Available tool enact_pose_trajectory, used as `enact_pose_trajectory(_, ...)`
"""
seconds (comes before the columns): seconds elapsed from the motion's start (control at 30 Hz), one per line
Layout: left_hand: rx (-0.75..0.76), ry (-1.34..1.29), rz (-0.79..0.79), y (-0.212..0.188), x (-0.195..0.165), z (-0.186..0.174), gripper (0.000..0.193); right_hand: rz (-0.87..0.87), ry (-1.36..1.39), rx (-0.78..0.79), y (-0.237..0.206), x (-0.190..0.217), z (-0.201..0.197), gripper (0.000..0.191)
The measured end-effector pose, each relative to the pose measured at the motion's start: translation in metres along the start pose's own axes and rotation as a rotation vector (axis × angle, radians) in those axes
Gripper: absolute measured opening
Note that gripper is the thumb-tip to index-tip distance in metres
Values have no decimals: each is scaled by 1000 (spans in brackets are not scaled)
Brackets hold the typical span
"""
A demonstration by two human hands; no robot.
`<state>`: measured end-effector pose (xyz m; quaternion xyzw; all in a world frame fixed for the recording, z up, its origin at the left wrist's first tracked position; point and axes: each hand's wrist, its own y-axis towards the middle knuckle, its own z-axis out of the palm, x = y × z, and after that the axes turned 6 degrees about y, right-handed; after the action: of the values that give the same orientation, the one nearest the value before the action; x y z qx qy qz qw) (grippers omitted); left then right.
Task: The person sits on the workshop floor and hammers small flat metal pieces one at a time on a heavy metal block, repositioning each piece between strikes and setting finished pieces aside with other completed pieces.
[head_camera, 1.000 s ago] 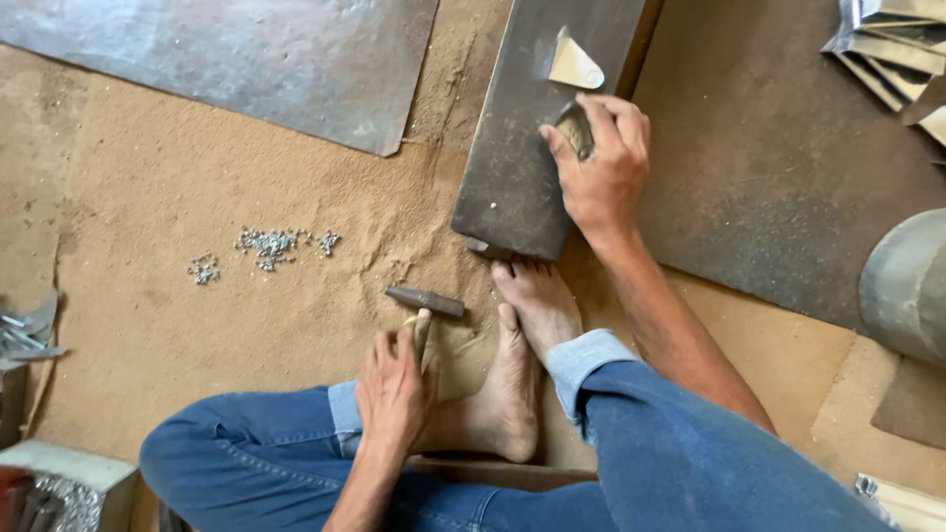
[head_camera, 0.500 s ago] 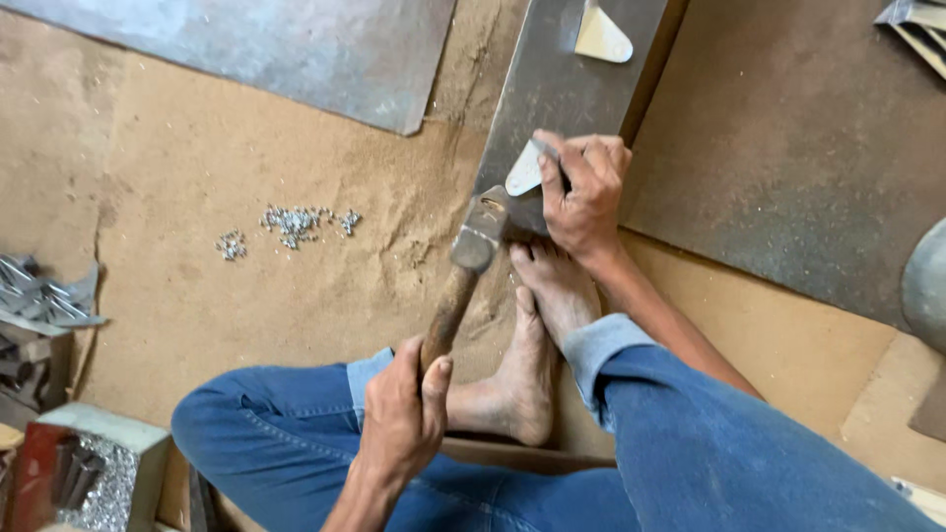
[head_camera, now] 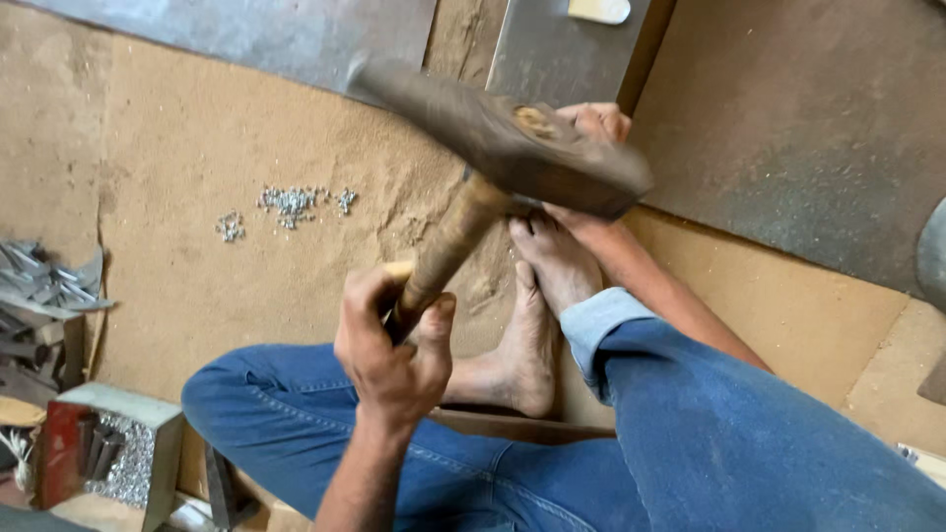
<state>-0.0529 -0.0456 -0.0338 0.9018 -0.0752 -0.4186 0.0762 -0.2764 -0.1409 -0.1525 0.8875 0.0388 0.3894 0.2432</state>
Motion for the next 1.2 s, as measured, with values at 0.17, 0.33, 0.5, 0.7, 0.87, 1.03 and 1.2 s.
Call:
enact_pose_trajectory(0.17,266,242,-147,8,31,16,28,-59,-55,-16,3,-6,2,25)
enact_pose_trajectory(0.33,607,236,-707,-83,65,-3,27,-115,158,-127,-1,-17,1,43)
enact_pose_trajectory(0.5,479,365,-454,-106,113,9,27,-166,238,-167,-13,-22,3,36)
enact_pose_trajectory(0.7,-106,401,-501,3,242,64,20,26,23,-81,-4,-20,3,14)
enact_pose_trajectory(0.87,-248,584,-292,18,266,68,14,11,-29,-56,2,-16,-1,22)
enact_pose_trajectory(1.03,-386,-43,-656,12,234,50,9,27,-63,-22,-2,-14,0,26)
enact_pose_trajectory(1.2,-32,-200,-292,28,135,64,15,89,-170,-108,0,-13,5,16)
